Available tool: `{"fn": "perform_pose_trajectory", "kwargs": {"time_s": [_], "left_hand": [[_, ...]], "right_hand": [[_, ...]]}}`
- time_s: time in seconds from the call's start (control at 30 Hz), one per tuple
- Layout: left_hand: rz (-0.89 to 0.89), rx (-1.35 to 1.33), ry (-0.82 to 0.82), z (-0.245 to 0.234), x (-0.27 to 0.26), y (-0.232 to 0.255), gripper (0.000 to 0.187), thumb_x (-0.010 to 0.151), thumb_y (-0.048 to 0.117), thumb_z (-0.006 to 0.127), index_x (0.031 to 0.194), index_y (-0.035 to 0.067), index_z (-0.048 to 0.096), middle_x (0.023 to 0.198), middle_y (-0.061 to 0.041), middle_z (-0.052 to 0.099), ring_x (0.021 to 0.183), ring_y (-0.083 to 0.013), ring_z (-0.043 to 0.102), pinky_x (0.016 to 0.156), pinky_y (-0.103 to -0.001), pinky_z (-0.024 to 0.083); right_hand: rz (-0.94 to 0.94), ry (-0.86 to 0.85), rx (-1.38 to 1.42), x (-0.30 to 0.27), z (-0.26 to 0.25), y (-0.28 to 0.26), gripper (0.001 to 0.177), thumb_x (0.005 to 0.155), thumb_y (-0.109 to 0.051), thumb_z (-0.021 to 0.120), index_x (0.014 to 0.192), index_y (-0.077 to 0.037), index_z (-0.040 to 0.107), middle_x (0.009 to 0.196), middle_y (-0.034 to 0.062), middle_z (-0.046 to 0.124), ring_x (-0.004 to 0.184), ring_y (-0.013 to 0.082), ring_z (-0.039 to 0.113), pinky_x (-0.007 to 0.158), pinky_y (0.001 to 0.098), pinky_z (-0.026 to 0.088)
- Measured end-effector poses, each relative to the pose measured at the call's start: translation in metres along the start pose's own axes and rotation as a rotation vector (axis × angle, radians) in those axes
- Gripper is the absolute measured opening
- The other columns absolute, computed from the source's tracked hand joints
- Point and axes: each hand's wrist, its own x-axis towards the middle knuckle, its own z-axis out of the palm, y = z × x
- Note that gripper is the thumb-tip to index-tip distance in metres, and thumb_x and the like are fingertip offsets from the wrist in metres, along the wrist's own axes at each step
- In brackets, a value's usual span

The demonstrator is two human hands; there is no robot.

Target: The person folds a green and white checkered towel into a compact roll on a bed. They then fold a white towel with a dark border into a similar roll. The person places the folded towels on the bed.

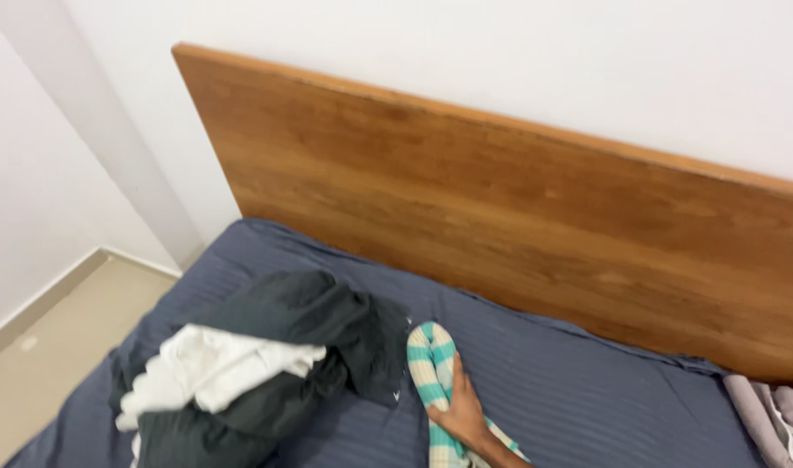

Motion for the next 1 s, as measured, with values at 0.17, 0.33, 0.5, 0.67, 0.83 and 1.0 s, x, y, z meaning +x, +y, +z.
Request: {"fn": "perform_pose_trajectory", "kwargs": {"time_s": [0.17,0.33,0.5,0.67,0.83,1.0], "left_hand": [[0.04,-0.001,0.037,-0.052,0.012,-0.006,0.066,0.087,0.054,0.058,0.147,0.031,0.041,0.15,-0.009,0.043,0.137,-0.0366,0.044,0.113,-0.052,0.038],[0.133,-0.057,0.093,-0.018,0.012,-0.024,0.064,0.087,0.053,0.058,0.143,0.026,0.046,0.146,-0.012,0.047,0.133,-0.0383,0.047,0.111,-0.053,0.039],[0.208,-0.114,0.173,0.042,-0.011,-0.046,0.063,0.086,0.053,0.057,0.139,0.021,0.051,0.142,-0.015,0.05,0.128,-0.04,0.05,0.108,-0.054,0.04],[0.299,-0.17,0.254,0.086,-0.056,-0.04,0.062,0.085,0.052,0.057,0.135,0.016,0.056,0.138,-0.018,0.054,0.124,-0.0417,0.053,0.105,-0.055,0.042],[0.311,-0.202,0.381,0.105,-0.059,-0.048,0.062,0.085,0.052,0.057,0.131,0.01,0.061,0.134,-0.021,0.058,0.12,-0.0435,0.056,0.102,-0.056,0.043],[0.332,-0.266,0.589,0.094,-0.059,-0.043,0.064,0.084,0.051,0.056,0.127,0.005,0.066,0.13,-0.024,0.061,0.116,-0.0452,0.058,0.099,-0.057,0.045]], "right_hand": [[0.114,-0.268,-0.071,-0.005,-0.045,-0.018,0.134,0.073,-0.032,0.084,0.159,-0.017,-0.017,0.164,0.022,0.022,0.151,0.0389,0.029,0.118,0.0593,0.028],[0.323,-0.247,-0.297,-0.005,-0.025,-0.035,0.138,0.072,-0.041,0.085,0.162,-0.022,-0.019,0.162,0.0173,0.029,0.151,0.0379,0.032,0.114,0.0716,0.027],[0.268,-0.107,-0.364,-0.005,-0.01,-0.033,0.137,0.07,-0.04,0.085,0.163,-0.018,-0.013,0.155,0.0212,0.04,0.143,0.039,0.044,0.114,0.0595,0.037],[0.118,-0.029,-0.427,-0.01,-0.021,-0.042,0.136,0.065,-0.034,0.09,0.163,-0.01,-0.001,0.146,0.029,0.049,0.129,0.0431,0.057,0.108,0.0405,0.048],[0.119,0.003,-0.586,0.018,-0.07,-0.094,0.131,0.064,-0.034,0.09,0.163,-0.01,0.006,0.142,0.0287,0.054,0.126,0.042,0.059,0.106,0.0425,0.049],[-0.117,0.191,-0.584,0.005,-0.138,-0.135,0.13,0.062,-0.037,0.091,0.158,-0.001,0.011,0.137,0.0344,0.055,0.123,0.0446,0.059,0.102,0.0449,0.05]]}}
